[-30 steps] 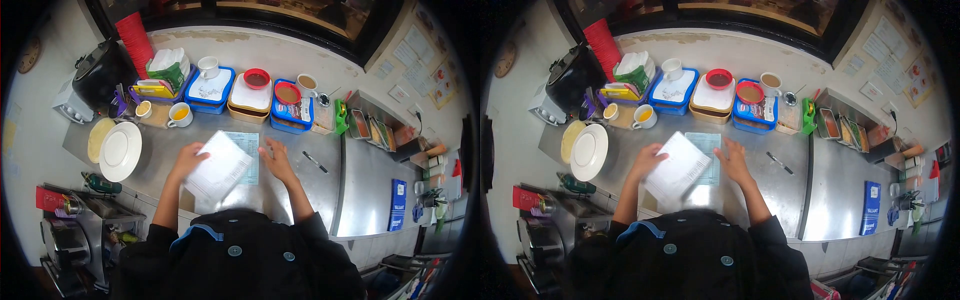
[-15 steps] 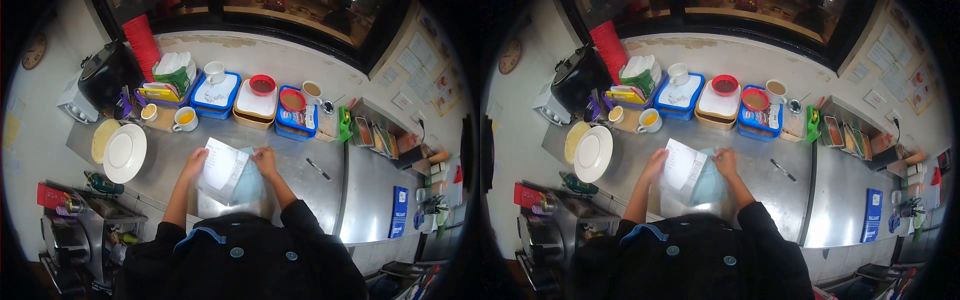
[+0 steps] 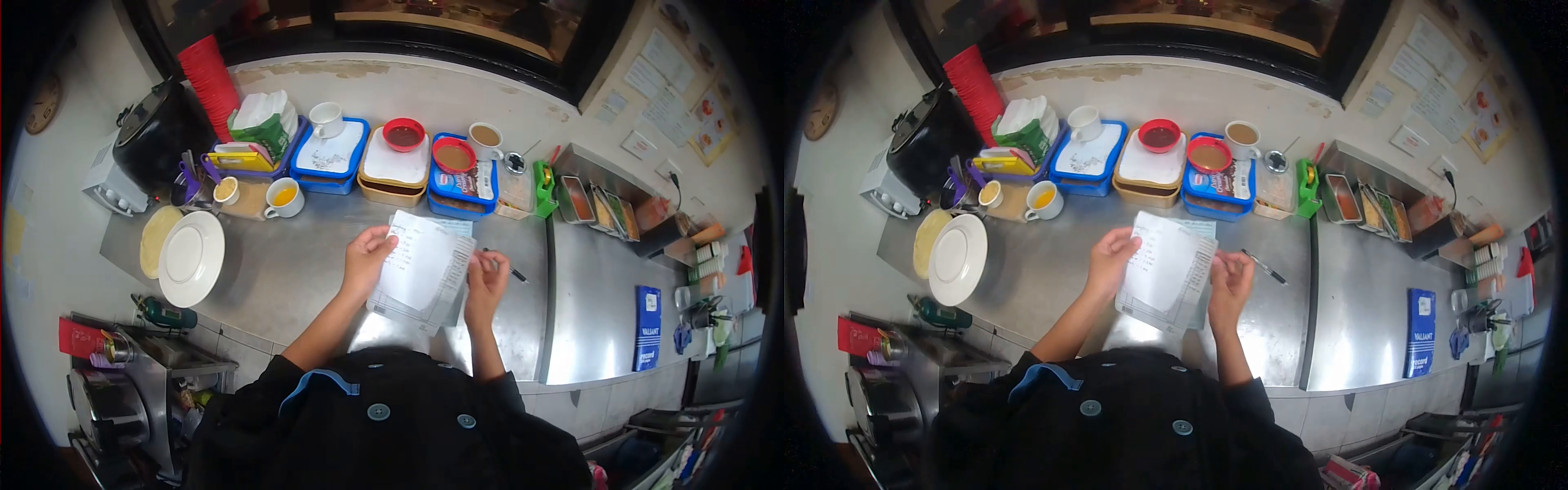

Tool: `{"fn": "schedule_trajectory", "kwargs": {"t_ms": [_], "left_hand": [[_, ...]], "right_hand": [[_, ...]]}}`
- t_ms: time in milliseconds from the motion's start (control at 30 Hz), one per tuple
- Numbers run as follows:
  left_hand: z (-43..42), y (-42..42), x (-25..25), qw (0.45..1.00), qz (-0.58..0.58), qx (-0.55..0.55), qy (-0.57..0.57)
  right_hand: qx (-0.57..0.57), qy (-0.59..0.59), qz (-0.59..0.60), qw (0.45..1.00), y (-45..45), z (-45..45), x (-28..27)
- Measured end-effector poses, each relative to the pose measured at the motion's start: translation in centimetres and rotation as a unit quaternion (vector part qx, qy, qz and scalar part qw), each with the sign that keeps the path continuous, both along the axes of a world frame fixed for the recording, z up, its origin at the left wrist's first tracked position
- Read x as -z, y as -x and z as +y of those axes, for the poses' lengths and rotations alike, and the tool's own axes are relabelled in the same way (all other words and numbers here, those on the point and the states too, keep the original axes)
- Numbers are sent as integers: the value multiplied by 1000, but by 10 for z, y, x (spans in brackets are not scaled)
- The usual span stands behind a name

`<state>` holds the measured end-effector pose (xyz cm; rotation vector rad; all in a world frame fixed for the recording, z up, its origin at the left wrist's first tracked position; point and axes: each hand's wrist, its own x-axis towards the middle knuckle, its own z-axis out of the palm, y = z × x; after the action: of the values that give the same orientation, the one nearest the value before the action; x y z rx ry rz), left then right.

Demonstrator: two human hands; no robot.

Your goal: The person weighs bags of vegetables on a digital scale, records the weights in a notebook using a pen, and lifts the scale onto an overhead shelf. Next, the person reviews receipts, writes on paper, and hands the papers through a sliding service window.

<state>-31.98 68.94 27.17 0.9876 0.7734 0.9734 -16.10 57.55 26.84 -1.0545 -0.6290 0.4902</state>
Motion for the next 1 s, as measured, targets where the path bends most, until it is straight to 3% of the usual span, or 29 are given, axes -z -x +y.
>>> {"fn": "schedule_trajectory", "kwargs": {"t_ms": [133,200,233,267,333,467,700,767,933,1000], "left_hand": [[-27,-32,-49,997,-42,45,-37],[-36,-47,-61,995,-39,73,-54],[-41,-55,-66,992,-36,93,-71],[-47,-62,-71,992,-35,98,-70],[-58,-75,-79,976,2,183,-119],[-74,-104,-80,957,84,200,-194],[-100,-156,-84,958,80,214,-174],[-101,-171,-77,939,143,202,-240],[-106,-213,-70,943,134,192,-236],[-107,-229,-68,942,141,198,-231]], "right_hand": [[-4,39,-3,999,-28,-47,-21],[-62,-91,23,994,-43,-64,-21],[-8,-39,-68,997,-46,-69,-32],[-4,-38,-67,997,-49,-75,-43],[32,97,-138,985,-56,-88,-62],[52,87,-128,987,-82,-103,-74],[87,78,-150,982,-137,-125,-77],[85,79,-133,984,-152,-129,-76],[101,84,-124,984,-186,-131,-71],[167,29,-105,980,-196,-127,-71]]}}
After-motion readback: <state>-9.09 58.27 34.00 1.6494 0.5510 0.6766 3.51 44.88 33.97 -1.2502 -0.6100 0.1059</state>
